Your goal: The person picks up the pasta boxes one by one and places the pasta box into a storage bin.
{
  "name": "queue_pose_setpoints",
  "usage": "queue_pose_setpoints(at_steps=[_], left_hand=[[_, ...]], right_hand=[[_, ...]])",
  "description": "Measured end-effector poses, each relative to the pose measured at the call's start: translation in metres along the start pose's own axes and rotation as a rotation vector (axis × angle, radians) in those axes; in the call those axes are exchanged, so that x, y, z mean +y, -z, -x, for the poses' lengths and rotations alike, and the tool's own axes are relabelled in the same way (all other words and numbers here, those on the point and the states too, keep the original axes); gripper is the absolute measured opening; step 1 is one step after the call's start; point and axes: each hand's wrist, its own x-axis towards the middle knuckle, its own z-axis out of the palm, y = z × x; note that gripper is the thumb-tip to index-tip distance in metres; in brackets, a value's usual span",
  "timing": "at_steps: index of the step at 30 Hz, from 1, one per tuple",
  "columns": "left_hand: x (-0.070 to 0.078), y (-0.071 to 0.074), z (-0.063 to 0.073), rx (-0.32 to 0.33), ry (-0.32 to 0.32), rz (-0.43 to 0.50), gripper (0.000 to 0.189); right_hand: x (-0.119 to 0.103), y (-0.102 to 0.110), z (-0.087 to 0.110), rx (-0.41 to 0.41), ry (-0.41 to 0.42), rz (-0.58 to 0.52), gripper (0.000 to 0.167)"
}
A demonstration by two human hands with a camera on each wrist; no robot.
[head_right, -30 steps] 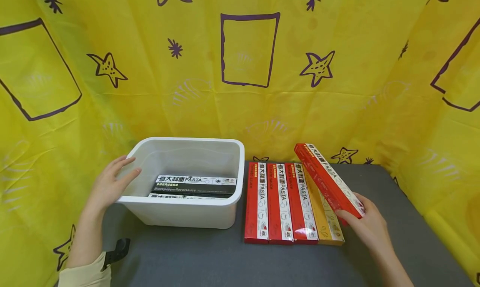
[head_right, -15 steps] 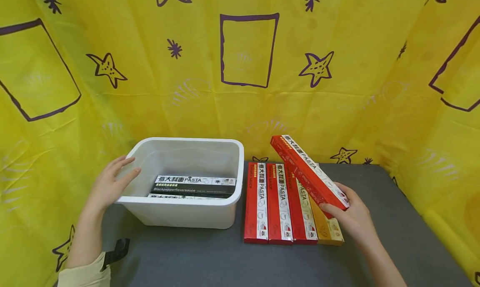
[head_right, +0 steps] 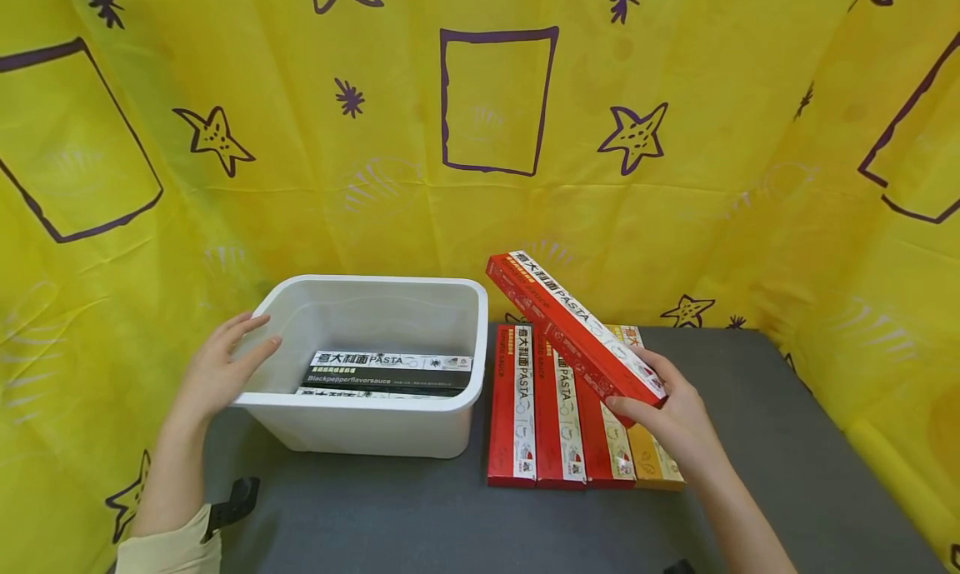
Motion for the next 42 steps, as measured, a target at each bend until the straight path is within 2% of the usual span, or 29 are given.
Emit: queue_pose_setpoints(at_steps=[7, 20, 27, 35, 42], left_hand=[[-0.001, 0.000, 0.000, 0.000, -0.003, 0.001, 0.066], [0.000, -0.001, -0.001, -0.005, 0.018, -0.002, 0.069], [0.000, -0.001, -0.001, -0.002, 0.009, -0.005, 0.069], [0.002, -0.001, -0.001, 0.000, 0.004, -0.005, 0.068], [0.002, -0.001, 0.000, 0.004, 0.003, -0.002, 0.068]], right_hand=[[-0.015, -0.011, 0.000, -0.066, 0.031, -0.097, 0.074], [-0.042, -0.036, -0.007, -0.160, 0.113, -0.193, 0.067], [-0.058, -0.049, -0.016, -0.203, 0.158, -0.145, 0.066], [-0.077, -0.061, -0.027, -0.219, 0.222, -0.140, 0.063], [-0.091, -0.073, -0.037, -0.206, 0.297, -0.060, 0.061]])
